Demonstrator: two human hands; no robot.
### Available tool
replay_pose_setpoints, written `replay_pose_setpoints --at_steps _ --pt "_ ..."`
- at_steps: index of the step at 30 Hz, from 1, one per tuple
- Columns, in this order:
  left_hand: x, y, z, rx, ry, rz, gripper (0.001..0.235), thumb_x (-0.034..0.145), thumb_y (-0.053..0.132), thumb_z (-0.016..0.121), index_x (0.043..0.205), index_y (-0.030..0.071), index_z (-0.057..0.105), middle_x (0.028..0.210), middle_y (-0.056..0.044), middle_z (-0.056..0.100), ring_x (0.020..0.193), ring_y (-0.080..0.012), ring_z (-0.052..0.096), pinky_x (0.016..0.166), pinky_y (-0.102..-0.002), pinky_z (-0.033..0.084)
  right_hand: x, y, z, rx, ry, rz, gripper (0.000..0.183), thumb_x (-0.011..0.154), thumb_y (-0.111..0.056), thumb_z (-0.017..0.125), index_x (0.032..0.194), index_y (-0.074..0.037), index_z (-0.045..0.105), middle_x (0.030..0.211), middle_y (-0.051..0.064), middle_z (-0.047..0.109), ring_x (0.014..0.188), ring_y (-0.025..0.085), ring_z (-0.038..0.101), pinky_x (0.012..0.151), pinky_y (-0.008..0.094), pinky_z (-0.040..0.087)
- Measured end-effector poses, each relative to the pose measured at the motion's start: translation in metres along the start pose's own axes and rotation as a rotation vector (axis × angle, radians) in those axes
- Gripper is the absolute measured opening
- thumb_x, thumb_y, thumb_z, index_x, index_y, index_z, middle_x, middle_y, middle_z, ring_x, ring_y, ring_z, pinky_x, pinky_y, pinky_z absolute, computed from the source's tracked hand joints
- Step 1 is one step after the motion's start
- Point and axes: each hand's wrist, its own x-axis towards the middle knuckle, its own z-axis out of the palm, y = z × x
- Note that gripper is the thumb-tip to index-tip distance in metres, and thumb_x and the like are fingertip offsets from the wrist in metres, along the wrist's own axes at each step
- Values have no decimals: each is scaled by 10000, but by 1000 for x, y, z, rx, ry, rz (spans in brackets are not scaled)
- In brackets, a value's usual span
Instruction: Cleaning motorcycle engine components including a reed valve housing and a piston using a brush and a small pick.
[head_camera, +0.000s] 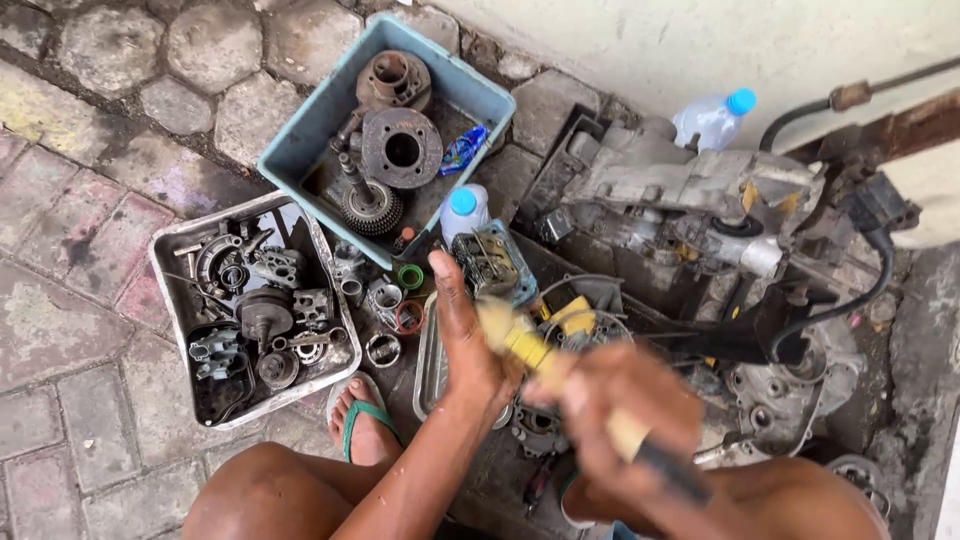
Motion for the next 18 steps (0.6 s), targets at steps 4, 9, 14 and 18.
replay_pose_setpoints --at_steps 4,9,14,18 --pt "4 -15 3 -118 34 156 502 775 289 738 1215 95 597 992 -68 626 808 -246 658 628 -408 565 0 16 -17 -169 115 13 339 1032 -154 501 761 16 612 730 159 691 632 206 668 484 280 478" --pt "-2 -7 -3 -48 18 -121 399 789 392 689 963 151 422 828 -61 566 313 -97 402 255 -209 307 -32 39 14 -60 -44 -383 144 878 1 634 735 8 652 744 186 701 617 234 783 497 256 701" --pt "-7 -10 4 -215 -306 -78 473 849 282 675 1254 64 563 1213 -286 691 1044 -394 703 814 -489 612 9 27 -21 -47 -212 -228 184 927 -198 683 963 -25 734 989 176 737 791 235 774 634 313 637" --pt "-15 4 18 -111 -213 -110 460 835 293 715 1208 57 584 1160 -313 732 816 -374 748 620 -427 616 9 35 -19 -71 -361 -188 181 932 -166 704 1062 -57 770 1067 109 772 913 213 792 764 321 662"
